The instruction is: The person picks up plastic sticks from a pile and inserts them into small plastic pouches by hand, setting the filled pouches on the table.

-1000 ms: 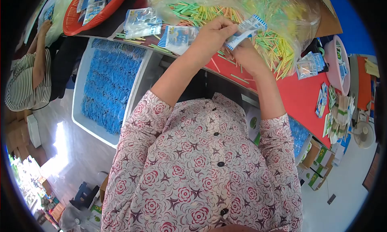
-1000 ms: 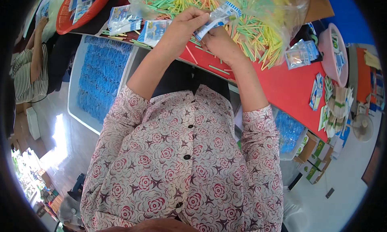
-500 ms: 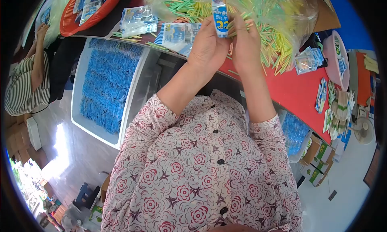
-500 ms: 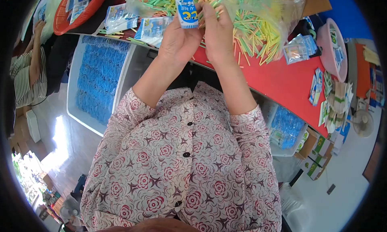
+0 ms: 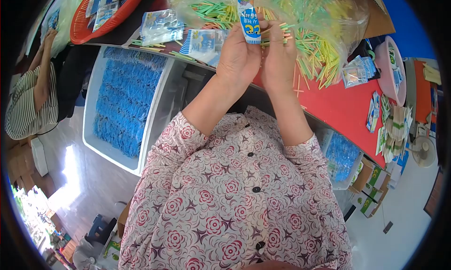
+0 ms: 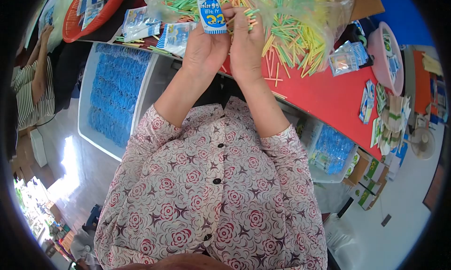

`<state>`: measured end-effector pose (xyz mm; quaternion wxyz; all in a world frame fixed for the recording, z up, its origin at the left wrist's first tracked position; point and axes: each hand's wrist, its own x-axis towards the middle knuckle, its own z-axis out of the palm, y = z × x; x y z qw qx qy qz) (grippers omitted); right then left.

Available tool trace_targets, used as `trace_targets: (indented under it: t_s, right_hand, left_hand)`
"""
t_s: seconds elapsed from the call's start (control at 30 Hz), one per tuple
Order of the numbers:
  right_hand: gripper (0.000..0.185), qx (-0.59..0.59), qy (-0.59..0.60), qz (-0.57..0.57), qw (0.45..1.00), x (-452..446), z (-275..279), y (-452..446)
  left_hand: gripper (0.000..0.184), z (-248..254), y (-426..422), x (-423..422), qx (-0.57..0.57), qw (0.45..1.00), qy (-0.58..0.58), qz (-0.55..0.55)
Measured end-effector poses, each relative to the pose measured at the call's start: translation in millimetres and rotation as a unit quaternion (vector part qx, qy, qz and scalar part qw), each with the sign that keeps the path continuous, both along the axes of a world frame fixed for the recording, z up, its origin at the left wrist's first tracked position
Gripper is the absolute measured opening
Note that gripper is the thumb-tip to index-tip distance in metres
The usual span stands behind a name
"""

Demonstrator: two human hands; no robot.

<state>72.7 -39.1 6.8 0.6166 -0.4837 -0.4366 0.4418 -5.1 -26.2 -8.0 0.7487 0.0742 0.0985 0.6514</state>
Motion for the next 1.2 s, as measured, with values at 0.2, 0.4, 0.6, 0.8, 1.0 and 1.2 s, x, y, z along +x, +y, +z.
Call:
trace_targets:
  t_s: [0.2, 0.4, 0.6, 0.8, 1.0, 1.2]
  right_hand:
    - [0.018, 0.012, 0.192, 0.038, 0.981, 16, -11, 6]
    - [0.017, 0.089, 0.319, 0.094, 0.939, 64, 22, 9]
    - [0.02, 0.173, 0.246, 0.076, 0.951, 50, 52, 0]
    - [0.021, 0.186, 0.169, 0.037, 0.967, 29, 51, -2]
    - [0.022, 0.178, 0.167, 0.029, 0.969, 21, 46, -3]
    - [0.028, 0.143, 0.119, 0.04, 0.982, 19, 36, -5]
  left_hand:
    - [0.01, -4, 0, -9, 0.004, 0.996, 0.088, -0.03]
    - [0.009, -5, -12, -29, 0.114, 0.916, 0.38, 0.055]
    - [0.007, -12, -16, -29, 0.157, 0.892, 0.42, 0.051]
    - [0.008, -14, -17, -23, 0.148, 0.903, 0.4, 0.044]
    - [0.009, -17, -18, -20, 0.135, 0.922, 0.362, 0.039]
    - [0.008, -16, -17, -21, 0.117, 0.929, 0.35, 0.032]
